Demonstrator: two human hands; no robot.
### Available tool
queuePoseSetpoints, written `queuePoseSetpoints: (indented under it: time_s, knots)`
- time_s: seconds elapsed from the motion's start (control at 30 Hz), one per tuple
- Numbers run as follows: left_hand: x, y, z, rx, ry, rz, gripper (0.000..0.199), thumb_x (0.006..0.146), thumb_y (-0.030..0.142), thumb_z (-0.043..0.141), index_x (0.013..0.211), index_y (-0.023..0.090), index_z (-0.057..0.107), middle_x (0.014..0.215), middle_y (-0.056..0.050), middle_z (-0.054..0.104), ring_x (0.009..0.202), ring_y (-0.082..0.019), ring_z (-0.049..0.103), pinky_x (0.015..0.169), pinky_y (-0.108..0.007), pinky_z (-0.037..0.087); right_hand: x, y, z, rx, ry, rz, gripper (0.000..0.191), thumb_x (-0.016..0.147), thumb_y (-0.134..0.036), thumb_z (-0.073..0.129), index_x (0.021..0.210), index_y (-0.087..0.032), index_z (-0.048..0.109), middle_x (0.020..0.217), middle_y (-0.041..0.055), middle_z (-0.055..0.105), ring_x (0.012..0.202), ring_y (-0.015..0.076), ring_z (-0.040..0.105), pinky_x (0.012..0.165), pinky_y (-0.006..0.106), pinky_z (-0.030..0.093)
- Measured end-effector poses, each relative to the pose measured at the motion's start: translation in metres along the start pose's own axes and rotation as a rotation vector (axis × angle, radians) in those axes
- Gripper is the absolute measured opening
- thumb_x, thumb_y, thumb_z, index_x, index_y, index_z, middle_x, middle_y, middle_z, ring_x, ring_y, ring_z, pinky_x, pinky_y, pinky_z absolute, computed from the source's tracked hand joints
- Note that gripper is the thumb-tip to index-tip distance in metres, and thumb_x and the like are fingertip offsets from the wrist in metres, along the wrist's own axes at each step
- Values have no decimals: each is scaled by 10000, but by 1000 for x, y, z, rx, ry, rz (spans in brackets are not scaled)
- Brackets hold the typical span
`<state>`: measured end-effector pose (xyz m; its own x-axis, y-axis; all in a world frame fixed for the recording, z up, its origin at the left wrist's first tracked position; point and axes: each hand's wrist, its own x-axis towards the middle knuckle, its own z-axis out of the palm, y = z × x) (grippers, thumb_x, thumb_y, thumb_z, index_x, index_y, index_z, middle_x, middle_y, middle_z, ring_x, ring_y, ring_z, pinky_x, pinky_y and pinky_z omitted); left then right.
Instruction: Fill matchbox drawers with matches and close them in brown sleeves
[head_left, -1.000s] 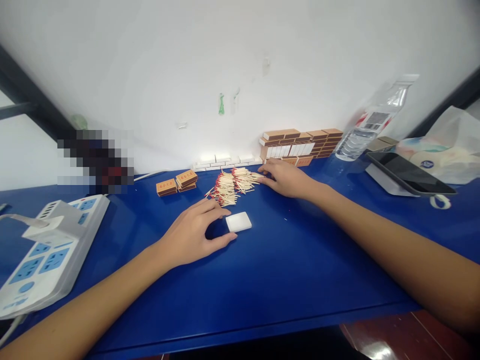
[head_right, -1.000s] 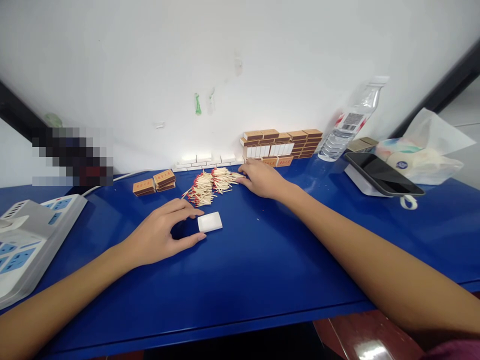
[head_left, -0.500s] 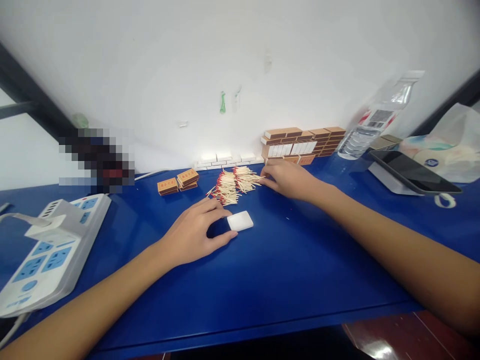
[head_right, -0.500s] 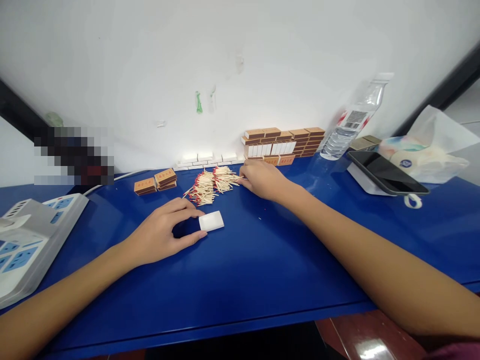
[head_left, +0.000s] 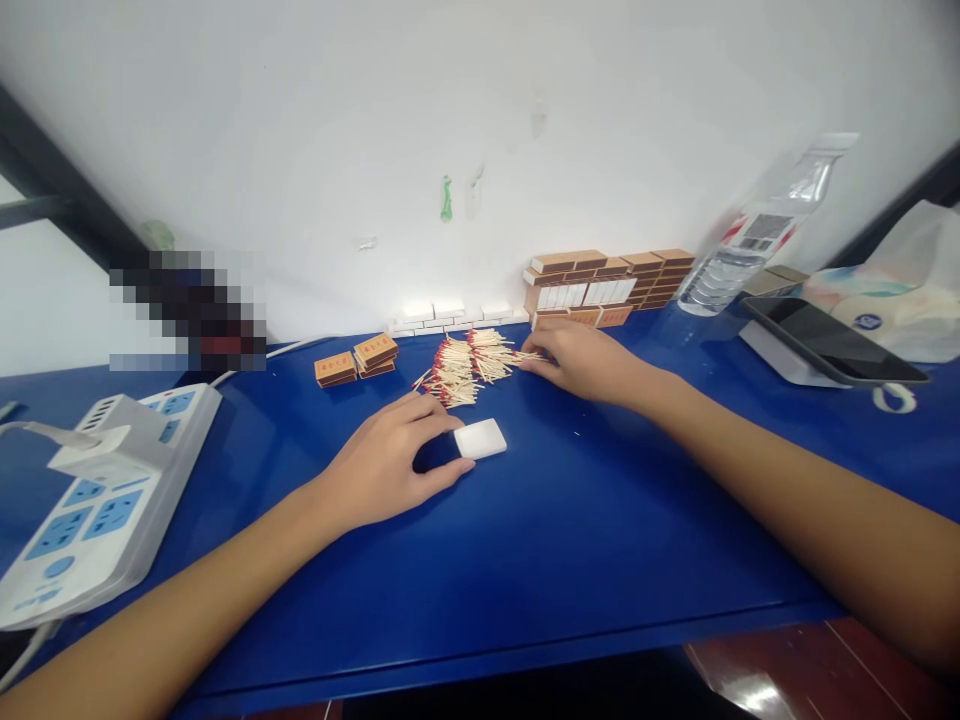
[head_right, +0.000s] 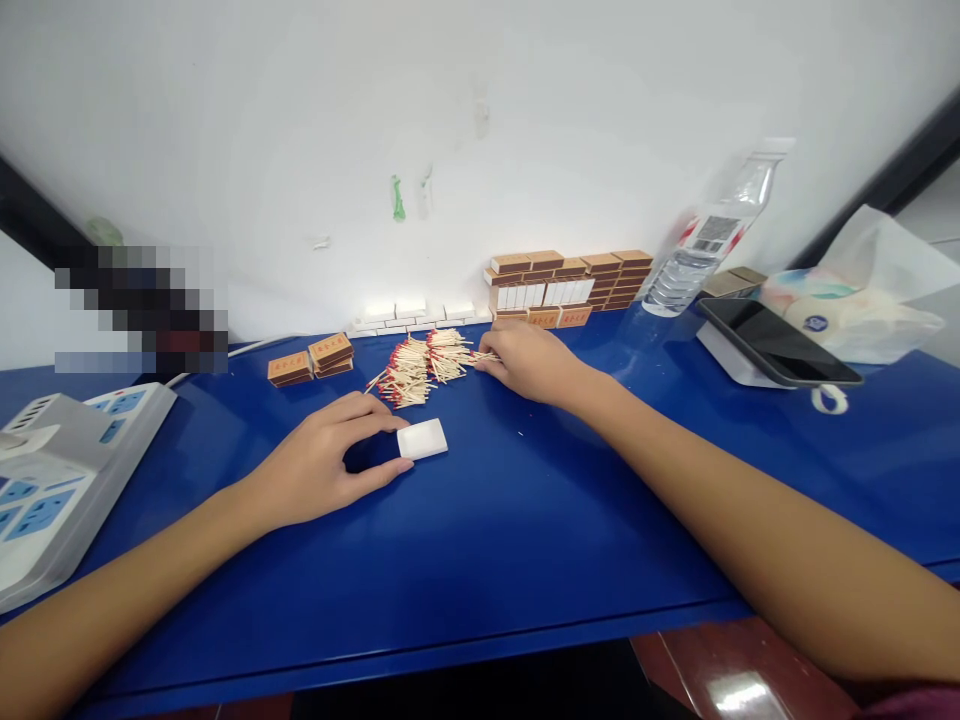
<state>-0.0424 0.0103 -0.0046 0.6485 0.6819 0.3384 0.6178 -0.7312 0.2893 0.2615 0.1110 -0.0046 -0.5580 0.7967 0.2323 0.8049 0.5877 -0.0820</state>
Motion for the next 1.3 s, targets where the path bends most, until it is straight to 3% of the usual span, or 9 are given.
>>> queuePoseSetpoints:
  time_s: [0.3, 0.6, 0.8, 0.93, 1.07, 1.3]
  knots:
    - [0, 1, 0, -3, 3, 16, 314, 988, 405, 695, 1208, 184, 734, 1095, -88, 713, 1021, -252, 681, 911, -444, 593, -12, -12, -15, 51, -106, 23, 216, 1022, -354, 581, 911, -188, 662, 916, 86, 725, 790, 212, 624, 686, 326, 403]
    - [1, 0, -1, 4, 6, 24, 302, 991, 396, 688, 1187, 171, 734, 1087, -101, 721, 1010, -260, 689, 904, -446, 594, -21, -46, -15, 148, -118, -114, 219, 1040, -349, 576, 908, -185, 637, 942, 83, 699, 819, 205, 597, 715, 319, 390]
    - [0, 1, -3, -5, 5, 26, 291, 988, 386, 693, 1191, 182, 730, 1080, -92, 721, 1008, -256, 687, 896, -442, 593, -20, -34, -32, 214, -76, -57, 267, 1010, -439, 607, 979, -195, 710, 937, 74, 730, 816, 210, 635, 705, 327, 410]
    - [0, 3, -4, -22, 5, 37, 273, 982, 377, 696, 1175, 187, 729, 1063, -90, 723, 994, -251, 687, 881, -433, 600, -23, -25, -44, 250, -212, -9, 387, 925, -586, 681, 968, -203, 715, 946, 81, 743, 775, 213, 650, 653, 324, 426]
    - [0, 4, -5, -36, -10, 43, 278, 965, 370, 708, 1179, 196, 732, 1052, -89, 719, 977, -249, 689, 857, -421, 605, -28, -28, -40, 235, -273, -26, 512, 818, -676, 761, 1029, -216, 681, 1018, 98, 732, 847, 250, 655, 680, 339, 443]
    - [0, 3, -4, -25, -23, 43, 282, 965, 364, 709, 1193, 200, 729, 1052, -85, 721, 972, -246, 686, 857, -411, 601, -28, -40, -27, 260, -268, 4, 269, 978, -484, 625, 933, -218, 621, 938, 70, 700, 782, 211, 591, 672, 330, 398]
